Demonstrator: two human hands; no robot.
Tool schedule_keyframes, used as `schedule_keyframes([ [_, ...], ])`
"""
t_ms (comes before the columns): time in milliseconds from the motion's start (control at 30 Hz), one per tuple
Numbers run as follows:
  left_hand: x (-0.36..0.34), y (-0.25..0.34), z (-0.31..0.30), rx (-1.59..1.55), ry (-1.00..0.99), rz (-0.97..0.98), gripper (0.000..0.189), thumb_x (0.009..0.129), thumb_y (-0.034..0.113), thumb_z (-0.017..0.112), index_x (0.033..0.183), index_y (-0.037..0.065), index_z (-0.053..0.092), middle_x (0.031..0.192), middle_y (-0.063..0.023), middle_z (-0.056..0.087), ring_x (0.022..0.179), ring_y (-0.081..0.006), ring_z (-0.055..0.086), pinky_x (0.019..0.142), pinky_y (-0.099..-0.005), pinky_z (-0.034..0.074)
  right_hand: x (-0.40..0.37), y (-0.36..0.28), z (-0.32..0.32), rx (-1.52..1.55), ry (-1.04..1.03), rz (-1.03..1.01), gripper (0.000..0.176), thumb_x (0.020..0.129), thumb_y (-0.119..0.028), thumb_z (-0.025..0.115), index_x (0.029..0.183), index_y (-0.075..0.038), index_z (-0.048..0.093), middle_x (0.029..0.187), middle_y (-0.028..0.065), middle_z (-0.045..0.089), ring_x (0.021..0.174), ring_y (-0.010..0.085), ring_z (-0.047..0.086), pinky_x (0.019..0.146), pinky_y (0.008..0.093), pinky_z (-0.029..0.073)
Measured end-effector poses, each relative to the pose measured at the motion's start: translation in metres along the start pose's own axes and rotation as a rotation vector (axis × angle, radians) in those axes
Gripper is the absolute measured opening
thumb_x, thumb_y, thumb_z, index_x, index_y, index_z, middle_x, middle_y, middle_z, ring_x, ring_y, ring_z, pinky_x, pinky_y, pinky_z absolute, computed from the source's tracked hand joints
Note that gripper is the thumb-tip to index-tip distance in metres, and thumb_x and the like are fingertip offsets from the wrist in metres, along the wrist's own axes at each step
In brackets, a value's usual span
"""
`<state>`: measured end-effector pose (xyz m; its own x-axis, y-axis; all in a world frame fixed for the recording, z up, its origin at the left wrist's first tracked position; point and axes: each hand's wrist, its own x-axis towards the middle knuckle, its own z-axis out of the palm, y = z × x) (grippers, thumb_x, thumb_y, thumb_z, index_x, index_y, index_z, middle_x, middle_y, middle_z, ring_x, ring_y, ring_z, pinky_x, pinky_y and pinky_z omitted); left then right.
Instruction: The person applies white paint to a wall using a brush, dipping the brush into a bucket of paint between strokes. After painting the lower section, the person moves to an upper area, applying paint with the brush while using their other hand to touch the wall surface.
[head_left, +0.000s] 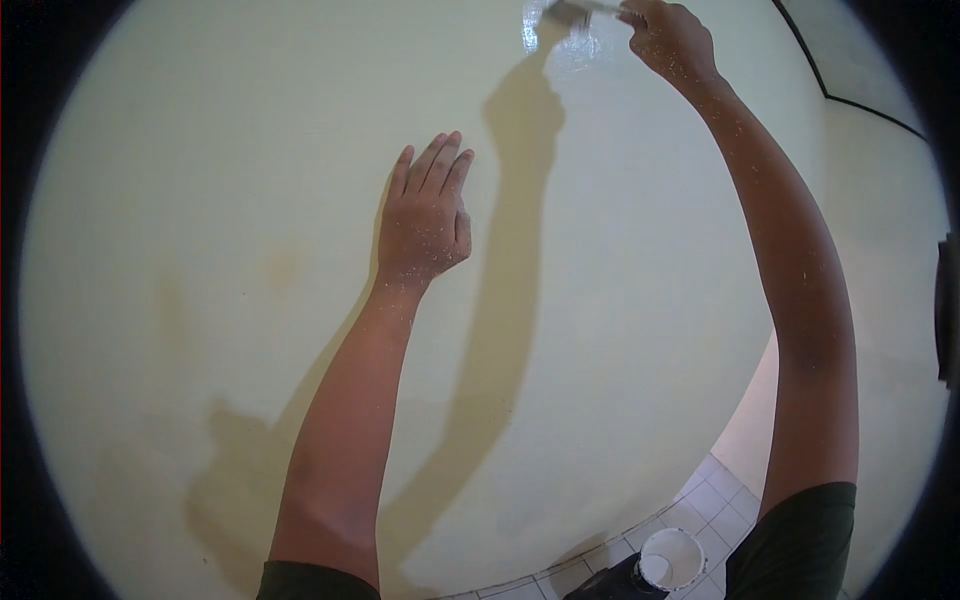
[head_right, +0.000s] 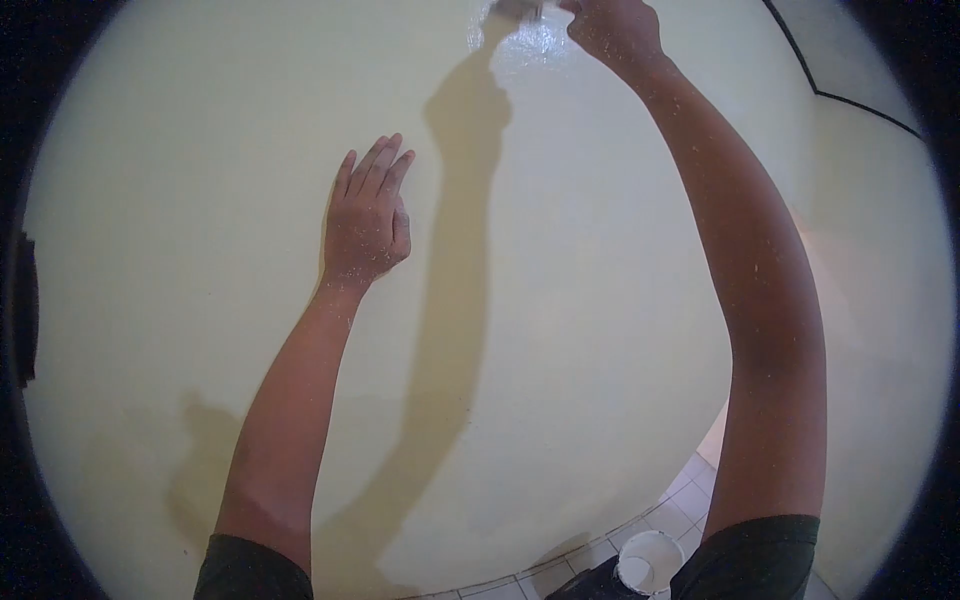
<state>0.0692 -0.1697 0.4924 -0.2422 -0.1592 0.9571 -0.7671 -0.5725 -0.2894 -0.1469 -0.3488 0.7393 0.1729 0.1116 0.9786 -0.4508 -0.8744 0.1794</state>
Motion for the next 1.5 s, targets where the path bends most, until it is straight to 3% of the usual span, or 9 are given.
schedule_keyframes([
  [133, -0.001, 0.000, 0.000, 0.007, -0.004, -0.004, 0.057, 0.087, 0.004, 0.050, 0.144, 0.005, 0.055, 0.155, -0.0097, 0.051, 0.146, -0.0251, 0.045, 0.127, -0.0494, 0.028, 0.003, 0.007, 0.018, -0.021, 0.168, -0.057, 0.025, 0.096, -0.008, 0.066, 0.118, -0.011, 0.077, 0.090, 0.0129, 0.077, 0.082, 0.0293, 0.074, 0.076, 0.0433, 0.059],
  [333, -0.003, 0.000, 0.002, 0.040, -0.022, 0.006, 0.058, 0.088, 0.006, 0.052, 0.146, 0.006, 0.053, 0.158, -0.0093, 0.048, 0.148, -0.0247, 0.043, 0.128, -0.0495, 0.027, -0.030, 0.016, 0.022, -0.045, -0.115, -0.240, 0.023, 0.095, -0.011, 0.068, 0.116, -0.010, 0.076, 0.102, 0.0175, 0.074, 0.100, 0.0375, 0.069, 0.086, 0.0467, 0.056],
  [367, -0.003, 0.000, 0.002, 0.049, -0.030, 0.009, 0.059, 0.088, 0.006, 0.052, 0.147, 0.006, 0.053, 0.158, -0.0093, 0.048, 0.149, -0.0247, 0.042, 0.128, -0.0496, 0.026, -0.040, 0.020, 0.023, -0.096, -0.150, -0.299, 0.026, 0.097, -0.014, 0.065, 0.122, -0.009, 0.073, 0.096, 0.0197, 0.073, 0.097, 0.0408, 0.069, 0.084, 0.0490, 0.056],
  [500, -0.003, -0.001, 0.003, 0.067, -0.044, 0.021, 0.061, 0.088, 0.008, 0.053, 0.149, 0.006, 0.050, 0.159, -0.0098, 0.046, 0.151, -0.0252, 0.039, 0.129, -0.0507, 0.024, -0.094, 0.018, 0.012, -0.048, -0.354, -0.262, 0.017, 0.095, -0.018, 0.069, 0.099, -0.001, 0.072, 0.090, 0.0222, 0.072, 0.084, 0.0423, 0.071, 0.075, 0.0521, 0.056],
  [667, -0.003, -0.001, 0.005, 0.083, -0.045, 0.019, 0.059, 0.089, 0.009, 0.053, 0.148, 0.005, 0.050, 0.160, -0.0104, 0.044, 0.152, -0.0250, 0.036, 0.129, -0.0514, 0.024, -0.142, 0.022, 0.002, 0.042, -0.551, -0.193, 0.020, 0.097, -0.015, 0.069, 0.112, -0.003, 0.073, 0.084, 0.0214, 0.071, 0.077, 0.0397, 0.070, 0.070, 0.0499, 0.055],
  [933, -0.002, -0.002, 0.004, 0.095, -0.023, 0.021, 0.057, 0.091, 0.010, 0.052, 0.148, 0.006, 0.050, 0.160, -0.0091, 0.044, 0.151, -0.0239, 0.038, 0.129, -0.0501, 0.025, -0.193, 0.017, -0.014, 0.158, -0.867, -0.192, 0.009, 0.094, -0.011, 0.068, 0.095, -0.002, 0.071, 0.079, 0.0197, 0.068, 0.077, 0.0399, 0.067, 0.070, 0.0495, 0.052],
  [1067, -0.005, -0.001, 0.004, 0.077, -0.011, 0.014, 0.057, 0.091, 0.009, 0.052, 0.148, 0.007, 0.051, 0.160, -0.0091, 0.045, 0.151, -0.0237, 0.039, 0.129, -0.0496, 0.025, -0.199, 0.003, -0.028, -0.020, -1.113, -0.259, 0.015, 0.098, -0.014, 0.069, 0.109, -0.007, 0.076, 0.078, 0.0174, 0.069, 0.070, 0.0345, 0.062, 0.068, 0.0475, 0.049],
  [1367, 0.001, 0.001, -0.004, 0.047, -0.036, -0.005, 0.060, 0.088, 0.007, 0.052, 0.148, 0.007, 0.052, 0.160, -0.0091, 0.046, 0.150, -0.0241, 0.040, 0.129, -0.0502, 0.026, -0.131, 0.001, -0.030, 0.117, -0.922, -0.242, 0.018, 0.094, -0.013, 0.074, 0.109, -0.005, 0.079, 0.096, 0.0155, 0.078, 0.085, 0.0282, 0.072, 0.078, 0.0441, 0.056],
  [1500, 0.000, 0.003, -0.002, 0.048, -0.033, -0.019, 0.062, 0.085, 0.008, 0.053, 0.147, 0.007, 0.052, 0.160, -0.0095, 0.046, 0.151, -0.0242, 0.039, 0.129, -0.0510, 0.025, -0.088, -0.004, -0.016, 0.032, -0.456, -0.280, 0.025, 0.092, -0.011, 0.076, 0.117, -0.013, 0.080, 0.100, 0.0138, 0.079, 0.089, 0.0269, 0.074, 0.082, 0.0402, 0.058],
])
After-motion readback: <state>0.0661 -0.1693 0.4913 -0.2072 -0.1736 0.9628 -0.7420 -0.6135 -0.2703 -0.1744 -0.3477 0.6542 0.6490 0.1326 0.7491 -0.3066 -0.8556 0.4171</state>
